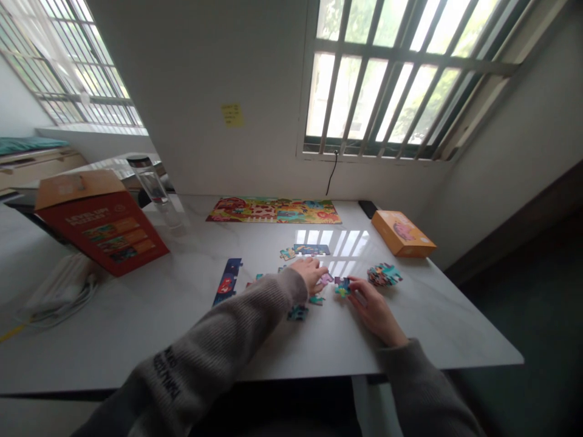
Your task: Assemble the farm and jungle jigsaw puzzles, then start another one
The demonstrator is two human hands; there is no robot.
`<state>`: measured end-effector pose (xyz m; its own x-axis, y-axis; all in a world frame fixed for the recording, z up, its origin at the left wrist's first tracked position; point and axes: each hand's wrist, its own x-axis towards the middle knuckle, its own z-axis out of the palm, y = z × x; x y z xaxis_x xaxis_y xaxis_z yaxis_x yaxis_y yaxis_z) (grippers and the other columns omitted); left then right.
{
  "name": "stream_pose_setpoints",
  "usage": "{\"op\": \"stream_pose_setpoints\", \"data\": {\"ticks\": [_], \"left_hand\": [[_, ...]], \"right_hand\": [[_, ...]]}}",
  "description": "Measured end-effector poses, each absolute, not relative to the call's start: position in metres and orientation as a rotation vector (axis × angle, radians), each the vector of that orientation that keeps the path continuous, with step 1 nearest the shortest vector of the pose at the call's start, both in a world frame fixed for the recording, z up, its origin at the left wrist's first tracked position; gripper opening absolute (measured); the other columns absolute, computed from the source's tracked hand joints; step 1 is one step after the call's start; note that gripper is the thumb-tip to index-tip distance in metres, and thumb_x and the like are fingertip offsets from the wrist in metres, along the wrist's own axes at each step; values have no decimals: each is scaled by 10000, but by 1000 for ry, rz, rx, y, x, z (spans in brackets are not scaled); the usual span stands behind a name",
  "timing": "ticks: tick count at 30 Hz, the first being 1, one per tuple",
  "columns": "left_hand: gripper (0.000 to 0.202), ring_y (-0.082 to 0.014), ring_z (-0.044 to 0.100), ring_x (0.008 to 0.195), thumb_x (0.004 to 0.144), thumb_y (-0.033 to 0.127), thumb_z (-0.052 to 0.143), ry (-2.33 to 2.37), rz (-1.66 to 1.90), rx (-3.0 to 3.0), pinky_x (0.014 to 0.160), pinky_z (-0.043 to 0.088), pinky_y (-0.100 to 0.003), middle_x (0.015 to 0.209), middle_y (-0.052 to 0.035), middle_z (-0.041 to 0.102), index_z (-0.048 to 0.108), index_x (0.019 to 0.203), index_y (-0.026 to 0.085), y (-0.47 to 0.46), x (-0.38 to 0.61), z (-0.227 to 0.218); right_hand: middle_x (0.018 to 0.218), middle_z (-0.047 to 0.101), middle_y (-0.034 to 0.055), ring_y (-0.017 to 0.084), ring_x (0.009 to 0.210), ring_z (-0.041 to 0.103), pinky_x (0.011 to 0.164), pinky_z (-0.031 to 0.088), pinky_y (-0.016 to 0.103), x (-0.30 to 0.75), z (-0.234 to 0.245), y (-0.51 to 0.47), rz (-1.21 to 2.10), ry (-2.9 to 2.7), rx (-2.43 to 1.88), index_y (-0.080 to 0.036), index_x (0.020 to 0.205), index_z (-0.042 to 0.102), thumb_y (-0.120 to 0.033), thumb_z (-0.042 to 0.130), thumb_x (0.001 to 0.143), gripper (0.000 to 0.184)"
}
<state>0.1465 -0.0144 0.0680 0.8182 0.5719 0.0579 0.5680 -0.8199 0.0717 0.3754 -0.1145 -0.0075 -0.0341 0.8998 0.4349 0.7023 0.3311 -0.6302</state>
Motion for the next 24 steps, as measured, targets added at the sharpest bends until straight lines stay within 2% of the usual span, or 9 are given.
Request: {"op": "stream_pose_setpoints", "data": {"ticks": [2,7,12,15,18,21,24], "left_hand": [[381,-298,571,1108,909,411,593,1007,57,2936,927,497,-414,1143,-124,633,635,1220,196,-1,160,64],[394,-312,546,1151,874,428,633,944,-32,2932,952,490,-429,1200,-126,617,649,1190,194,15,171,47],[320,-317,554,1102,824,296,670,830,84,2892,919,498,-421,1184,-131,628,678,1123,182,22,175,36],[326,-288,571,1052,743,192,710,701,172,2826,958,481,-390,1121,-105,659,687,1068,177,30,174,31],[391,-246,599,1012,721,147,718,654,235,2752,976,479,-347,1059,-82,674,655,1107,160,35,169,26],[464,-203,628,964,730,147,719,667,286,2635,898,507,-290,1058,-61,656,594,1177,165,32,164,20],[482,-174,644,910,709,140,731,608,318,2569,835,520,-267,1107,-58,614,565,1159,174,27,161,12]], "right_hand": [[1289,652,99,269,1163,618,986,509,448,375,-6,-115,305,-1814,-1428,-248,1036,600,-290,575,922,124],[1296,661,77,265,1165,599,1016,484,466,374,-2,-119,312,-1900,-1431,-257,1069,621,-268,570,922,157],[1282,667,73,273,1174,577,1028,474,492,369,6,-124,333,-1939,-1447,-264,1083,638,-249,593,901,188],[1262,675,73,272,1175,577,1029,477,489,367,10,-126,343,-1957,-1445,-267,1066,646,-242,600,892,181],[1267,670,80,270,1178,583,1027,475,477,368,9,-124,319,-1918,-1441,-258,1053,638,-251,589,899,162],[1288,654,96,270,1190,588,1012,475,462,372,6,-117,295,-1846,-1441,-246,1047,616,-282,572,916,142],[1296,648,105,268,1172,603,972,491,443,374,3,-108,299,-1835,-1444,-240,1044,600,-298,565,923,139]]}}
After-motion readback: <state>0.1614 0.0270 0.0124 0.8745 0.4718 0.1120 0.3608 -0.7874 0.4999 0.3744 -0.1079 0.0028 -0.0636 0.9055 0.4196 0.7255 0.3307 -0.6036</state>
